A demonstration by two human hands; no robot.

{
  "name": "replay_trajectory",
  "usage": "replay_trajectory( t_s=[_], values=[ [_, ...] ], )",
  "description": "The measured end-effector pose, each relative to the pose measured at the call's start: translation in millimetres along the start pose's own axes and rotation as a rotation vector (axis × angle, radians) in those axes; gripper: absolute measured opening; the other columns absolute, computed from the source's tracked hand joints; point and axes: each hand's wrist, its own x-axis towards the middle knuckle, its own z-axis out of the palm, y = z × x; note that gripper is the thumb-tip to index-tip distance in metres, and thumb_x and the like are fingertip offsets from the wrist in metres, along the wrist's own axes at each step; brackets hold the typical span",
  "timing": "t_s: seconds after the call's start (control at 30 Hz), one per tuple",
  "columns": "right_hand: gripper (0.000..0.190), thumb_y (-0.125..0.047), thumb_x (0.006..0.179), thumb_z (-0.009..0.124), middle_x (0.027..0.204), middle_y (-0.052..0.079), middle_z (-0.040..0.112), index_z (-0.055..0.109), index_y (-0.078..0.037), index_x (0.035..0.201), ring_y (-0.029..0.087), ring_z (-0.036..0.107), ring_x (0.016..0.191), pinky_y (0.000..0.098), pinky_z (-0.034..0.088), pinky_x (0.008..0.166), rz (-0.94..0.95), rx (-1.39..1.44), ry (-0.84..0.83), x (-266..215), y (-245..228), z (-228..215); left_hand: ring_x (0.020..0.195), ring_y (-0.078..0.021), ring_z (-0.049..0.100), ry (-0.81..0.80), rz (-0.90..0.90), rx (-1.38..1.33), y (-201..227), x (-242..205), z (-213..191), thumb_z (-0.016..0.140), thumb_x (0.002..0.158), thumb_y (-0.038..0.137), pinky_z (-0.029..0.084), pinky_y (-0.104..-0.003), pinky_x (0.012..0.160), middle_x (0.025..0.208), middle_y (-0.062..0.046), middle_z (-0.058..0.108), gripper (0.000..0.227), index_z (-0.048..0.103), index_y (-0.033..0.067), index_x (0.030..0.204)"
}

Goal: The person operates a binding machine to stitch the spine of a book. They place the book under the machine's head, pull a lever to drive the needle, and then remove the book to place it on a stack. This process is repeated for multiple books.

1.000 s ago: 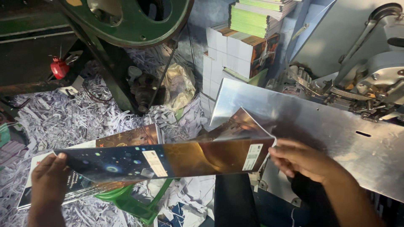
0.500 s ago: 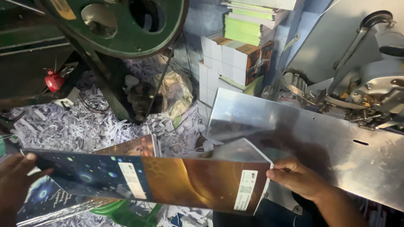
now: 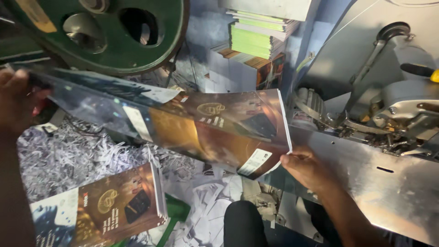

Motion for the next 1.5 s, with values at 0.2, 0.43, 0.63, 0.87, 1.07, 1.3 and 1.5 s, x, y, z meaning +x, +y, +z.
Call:
replay_trajectory(
  t_s=[0.2, 0.43, 0.63, 0.87, 1.07, 1.3, 1.5],
  values=[
    [0.025, -0.020, 0.095, 0.066, 0.110, 0.015, 0.077, 0.073, 0.001, 0.109, 0.025, 0.073, 0.106, 0.0440, 0.055, 0.099, 0.016, -0.031, 0.082, 14, -37, 12, 0.098, -0.0148, 0.064, 0.070, -0.272, -0.651, 1, 55, 100, 0.063, 0.113, 0.013, 0.062, -0.038, 0.089, 0.108, -0.002, 0.063, 0.004, 0.064, 0.0088, 0.112],
    [0.034, -0.027, 0.095, 0.065, 0.104, 0.010, 0.075, 0.071, -0.003, 0.117, 0.020, 0.074, 0.090, 0.0385, 0.061, 0.082, 0.081, -0.447, 0.568, 6, -71, 33, 0.093, -0.0135, 0.064, -0.062, -0.309, -0.245, -19, 56, 197, 0.066, 0.104, 0.020, 0.060, -0.037, 0.081, 0.104, -0.004, 0.068, 0.022, 0.065, -0.0010, 0.112],
    [0.037, -0.032, 0.095, 0.068, 0.083, 0.008, 0.076, 0.077, 0.004, 0.099, 0.013, 0.071, 0.072, 0.0303, 0.058, 0.064, 0.025, -0.777, 0.737, -12, -91, 39, 0.086, -0.0140, 0.064, -0.094, -0.565, -0.421, -52, 54, 263, 0.070, 0.101, 0.025, 0.058, -0.031, 0.071, 0.099, -0.008, 0.066, 0.035, 0.065, -0.0085, 0.111],
    [0.048, -0.044, 0.089, 0.071, 0.073, 0.011, 0.076, 0.079, 0.003, 0.097, 0.018, 0.074, 0.062, 0.0324, 0.061, 0.060, 0.247, -0.901, 0.911, -36, -128, 37, 0.078, -0.0189, 0.062, -0.230, -0.385, -0.078, -85, 42, 313, 0.075, 0.088, 0.023, 0.062, -0.041, 0.068, 0.089, -0.007, 0.059, 0.035, 0.070, -0.0035, 0.110],
    [0.053, -0.050, 0.089, 0.069, 0.074, 0.013, 0.078, 0.080, 0.001, 0.099, 0.020, 0.076, 0.061, 0.0333, 0.061, 0.061, 0.349, -0.994, 0.993, -64, -145, 19, 0.072, -0.0167, 0.054, -0.186, -0.699, -0.382, -65, 22, 347, 0.073, 0.098, 0.027, 0.062, -0.040, 0.067, 0.078, -0.005, 0.049, 0.029, 0.070, -0.0010, 0.105],
    [0.052, -0.048, 0.092, 0.068, 0.071, 0.015, 0.077, 0.079, 0.003, 0.097, 0.019, 0.075, 0.059, 0.0330, 0.060, 0.057, 0.244, -1.087, 0.997, -96, -155, -6, 0.073, -0.0165, 0.056, -0.211, -0.660, -0.447, -26, 4, 369, 0.074, 0.098, 0.024, 0.062, -0.041, 0.065, 0.079, -0.004, 0.050, 0.031, 0.063, -0.0053, 0.098],
    [0.048, -0.046, 0.093, 0.070, 0.071, 0.016, 0.077, 0.080, 0.000, 0.102, 0.022, 0.075, 0.059, 0.0340, 0.059, 0.057, 0.238, -1.074, 1.042, -118, -168, -17, 0.083, -0.0186, 0.067, -0.232, -0.718, -0.449, -2, -7, 390, 0.071, 0.096, 0.025, 0.061, -0.037, 0.067, 0.094, -0.006, 0.068, 0.025, 0.070, 0.0030, 0.108]
  ],
)
